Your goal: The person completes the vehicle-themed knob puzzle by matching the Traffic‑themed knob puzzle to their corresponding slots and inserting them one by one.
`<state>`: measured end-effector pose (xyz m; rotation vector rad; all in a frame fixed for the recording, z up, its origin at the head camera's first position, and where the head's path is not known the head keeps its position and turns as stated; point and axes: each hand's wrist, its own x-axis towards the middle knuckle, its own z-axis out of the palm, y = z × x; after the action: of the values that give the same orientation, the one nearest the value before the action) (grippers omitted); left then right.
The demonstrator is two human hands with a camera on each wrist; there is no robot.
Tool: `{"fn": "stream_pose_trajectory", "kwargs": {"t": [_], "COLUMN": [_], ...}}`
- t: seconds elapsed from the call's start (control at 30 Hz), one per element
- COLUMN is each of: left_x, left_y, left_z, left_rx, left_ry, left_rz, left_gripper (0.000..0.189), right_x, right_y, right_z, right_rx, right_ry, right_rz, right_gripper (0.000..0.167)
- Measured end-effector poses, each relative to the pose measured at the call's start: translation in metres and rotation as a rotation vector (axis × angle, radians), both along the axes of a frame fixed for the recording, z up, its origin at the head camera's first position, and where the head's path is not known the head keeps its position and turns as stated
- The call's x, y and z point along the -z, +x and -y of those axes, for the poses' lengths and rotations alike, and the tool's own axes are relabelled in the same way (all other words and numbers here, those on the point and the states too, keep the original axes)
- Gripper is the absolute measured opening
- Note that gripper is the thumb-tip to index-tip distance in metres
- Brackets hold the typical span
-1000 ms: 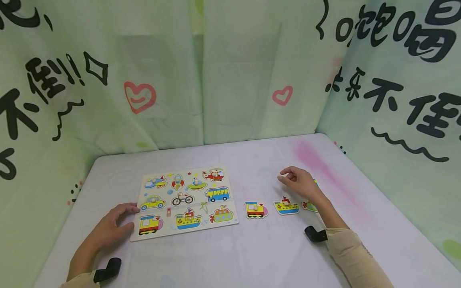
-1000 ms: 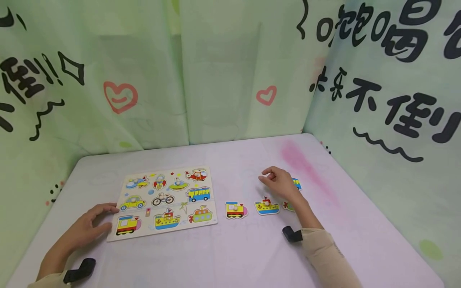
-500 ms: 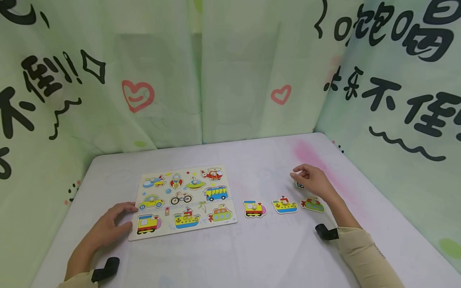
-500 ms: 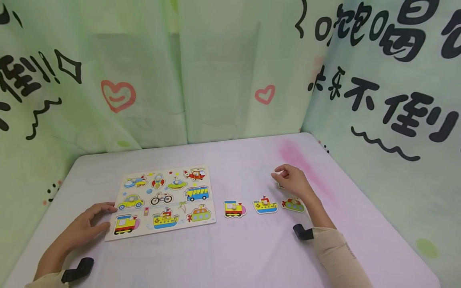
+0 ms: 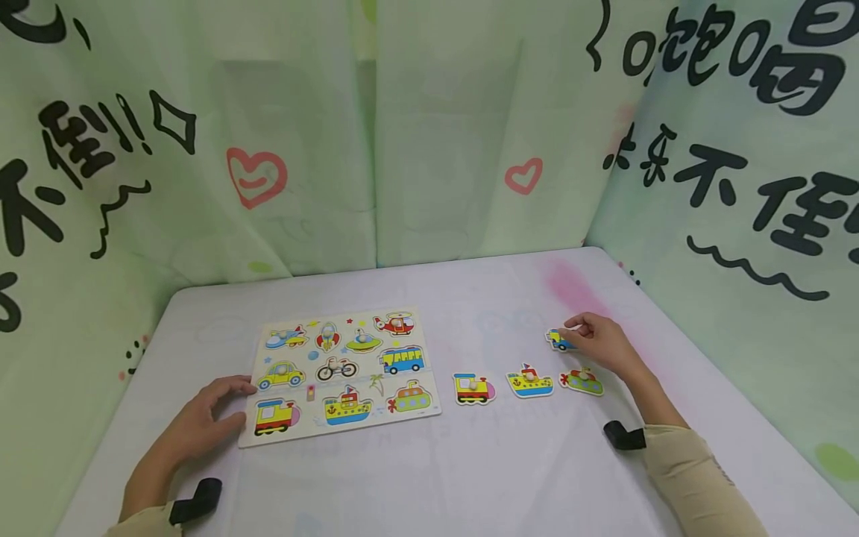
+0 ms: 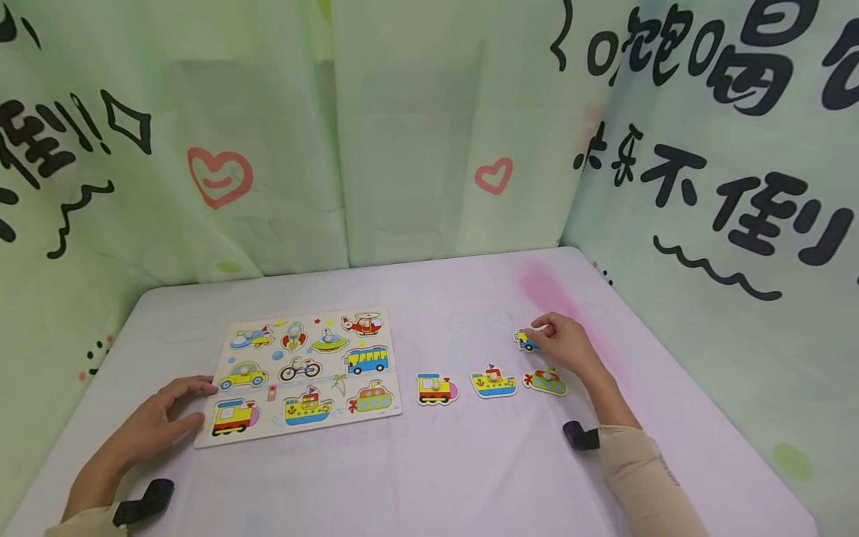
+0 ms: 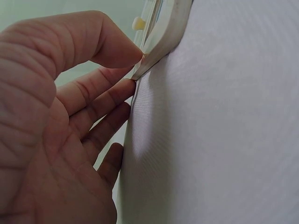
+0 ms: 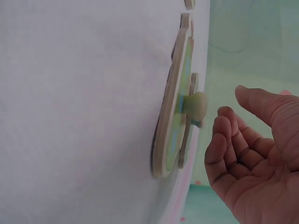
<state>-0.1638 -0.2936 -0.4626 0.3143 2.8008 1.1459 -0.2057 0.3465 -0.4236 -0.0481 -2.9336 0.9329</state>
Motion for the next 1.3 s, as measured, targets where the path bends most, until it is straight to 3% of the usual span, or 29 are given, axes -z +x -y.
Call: {"fn": "stream_pose_trajectory", "kwargs": {"t": [0.53, 1.3], "left_x": [0.003, -0.001], "left_y": [-0.001, 0.001], "left_z": [0.001, 0.0], "left_rx": [0.006, 0.004], "left_ry": [-0.001, -0.005], "left_rz": [-0.001, -0.004], "left_gripper": [0.038, 0.038], "right_x": [0.007, 0.005], "right_y": [-0.013, -0.021], "right_z": [-0.016, -0.015], "right_rx": [-0.078, -0.136], "right_ry": [0.053, 0.111], "right_rz": [0.102, 0.096], "right_gripper": [0.031, 0.017]}}
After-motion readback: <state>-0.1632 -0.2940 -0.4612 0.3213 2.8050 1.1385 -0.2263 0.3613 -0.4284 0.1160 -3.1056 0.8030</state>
